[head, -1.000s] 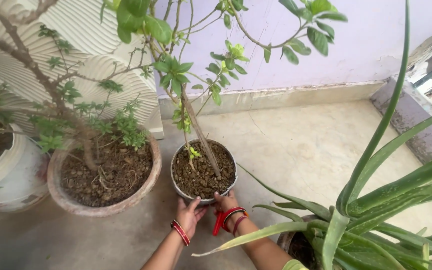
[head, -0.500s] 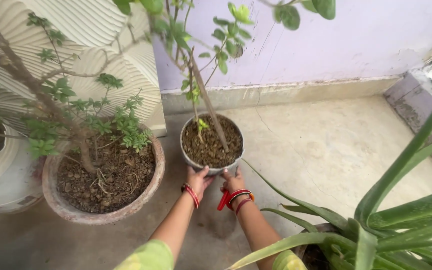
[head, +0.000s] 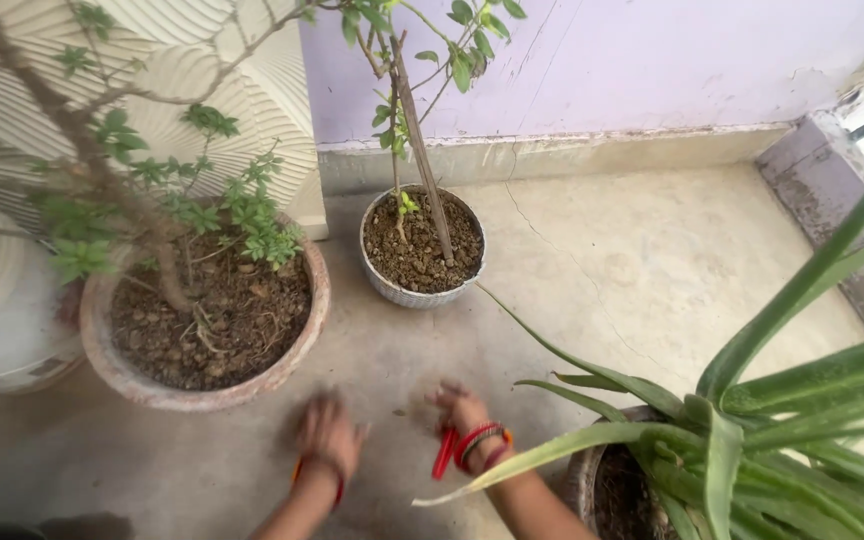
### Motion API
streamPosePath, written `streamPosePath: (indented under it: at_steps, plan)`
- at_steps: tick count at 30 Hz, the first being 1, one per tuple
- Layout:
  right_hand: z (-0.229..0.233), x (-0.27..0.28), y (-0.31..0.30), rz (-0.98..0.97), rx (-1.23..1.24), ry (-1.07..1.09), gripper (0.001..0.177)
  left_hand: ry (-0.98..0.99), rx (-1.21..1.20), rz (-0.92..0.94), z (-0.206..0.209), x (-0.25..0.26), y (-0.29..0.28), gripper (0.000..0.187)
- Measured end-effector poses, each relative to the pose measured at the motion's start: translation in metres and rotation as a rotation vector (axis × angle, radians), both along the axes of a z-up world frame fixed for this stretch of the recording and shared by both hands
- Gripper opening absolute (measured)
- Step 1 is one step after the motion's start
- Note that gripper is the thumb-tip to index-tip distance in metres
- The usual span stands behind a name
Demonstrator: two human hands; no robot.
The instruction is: Sweeping the balcony floor and then tending to various potted plants by checking them and spraying them with water.
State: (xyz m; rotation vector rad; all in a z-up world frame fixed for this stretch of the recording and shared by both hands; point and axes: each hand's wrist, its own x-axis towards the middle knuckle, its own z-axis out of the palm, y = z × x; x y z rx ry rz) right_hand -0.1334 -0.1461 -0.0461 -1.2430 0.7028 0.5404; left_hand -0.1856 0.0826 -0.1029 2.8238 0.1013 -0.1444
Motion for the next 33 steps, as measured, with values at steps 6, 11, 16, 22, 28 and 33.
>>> streamPosePath:
  at_steps: [6, 11, 16, 22, 28, 33]
  plan:
    - [0.001, -0.085, 0.014, 0.050, 0.076, 0.093, 0.049, 0.339, 0.110, 0.024, -0.057, -0.112, 0.034, 0.073]
    - [0.041, -0.142, 0.016, 0.059, 0.095, 0.091, 0.041, 0.079, -0.367, 0.023, -0.053, -0.109, 0.033, 0.037]
    - [0.049, -0.168, 0.039, -0.045, 0.253, -0.011, 0.044, 0.059, -1.090, 0.091, 0.117, -0.162, -0.026, 0.026]
    - [0.175, -0.224, 0.094, 0.017, 0.394, -0.122, 0.064, 0.099, -0.903, -0.047, 0.263, -0.229, -0.012, 0.029]
    - [0.227, -0.283, 0.134, 0.394, 0.541, -0.139, 0.069, -0.064, -0.551, -0.285, 0.288, -0.284, 0.139, 0.026]
    - [0.198, -0.300, 0.158, 0.701, 0.342, -0.110, 0.057, -0.105, -0.066, 0.157, 0.386, -0.450, 0.308, 0.029]
